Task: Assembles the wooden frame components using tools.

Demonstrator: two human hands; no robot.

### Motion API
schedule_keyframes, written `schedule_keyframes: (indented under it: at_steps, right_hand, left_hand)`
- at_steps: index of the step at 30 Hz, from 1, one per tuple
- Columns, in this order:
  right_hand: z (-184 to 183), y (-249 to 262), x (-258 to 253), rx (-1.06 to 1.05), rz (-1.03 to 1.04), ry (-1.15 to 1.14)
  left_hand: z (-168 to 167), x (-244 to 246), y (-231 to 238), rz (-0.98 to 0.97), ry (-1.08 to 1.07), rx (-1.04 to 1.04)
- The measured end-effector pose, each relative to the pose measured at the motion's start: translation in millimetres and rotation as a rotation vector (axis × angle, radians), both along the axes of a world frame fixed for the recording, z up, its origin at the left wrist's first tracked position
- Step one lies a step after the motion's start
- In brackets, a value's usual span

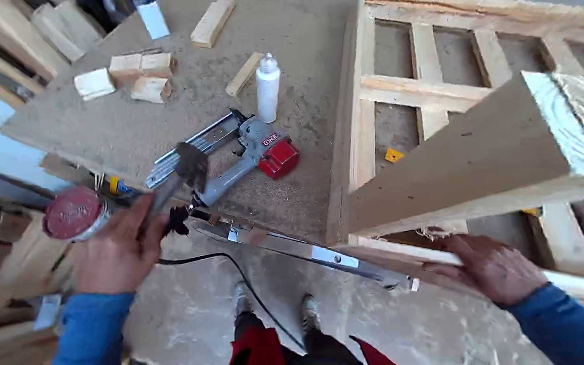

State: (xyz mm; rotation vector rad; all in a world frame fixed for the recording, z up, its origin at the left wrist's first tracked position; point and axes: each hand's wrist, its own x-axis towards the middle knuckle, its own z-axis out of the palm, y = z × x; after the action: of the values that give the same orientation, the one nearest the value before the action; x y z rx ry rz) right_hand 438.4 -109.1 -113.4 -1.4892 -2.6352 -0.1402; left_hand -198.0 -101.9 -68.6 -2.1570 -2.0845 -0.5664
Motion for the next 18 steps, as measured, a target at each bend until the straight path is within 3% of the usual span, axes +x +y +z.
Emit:
schedule_keyframes:
  at_steps: [5,8,10,12,16,18]
  right_hand:
    - [19.8,-0.1,-27.2,-0.007,-0.156,0.004]
    - [23.3,-12.1,-42.3,-0.062,-0.302,-0.014]
    - [20.3,-22.1,-48.8,-0.012,-0.463,-0.046]
    - [15.5,-42.0,-79.1,0.062,-0.697,0.026]
    - [-22.1,-90.3,-180.8,0.261,-0.948,0.464]
    - [-54.0,-108.5,-232.1,0.130,-0.935,0.803]
  left_hand:
    - [-17.8,-100.9,141.0,-0.002,0.113,-0.117]
    - [-40.4,-115.4,209.9,-0.205,0.196,-0.116]
    - [-46.1,-72.2,226.4,-0.433,0.109,-0.088]
    - [-45.7,-0.5,200.9,-0.562,0.003,-0.243]
    - [-56.0,91.3,177.7,-0.292,-0.182,-0.504]
    - [-58.0,99.4,185.9,-0.197,-0.211,-0.511]
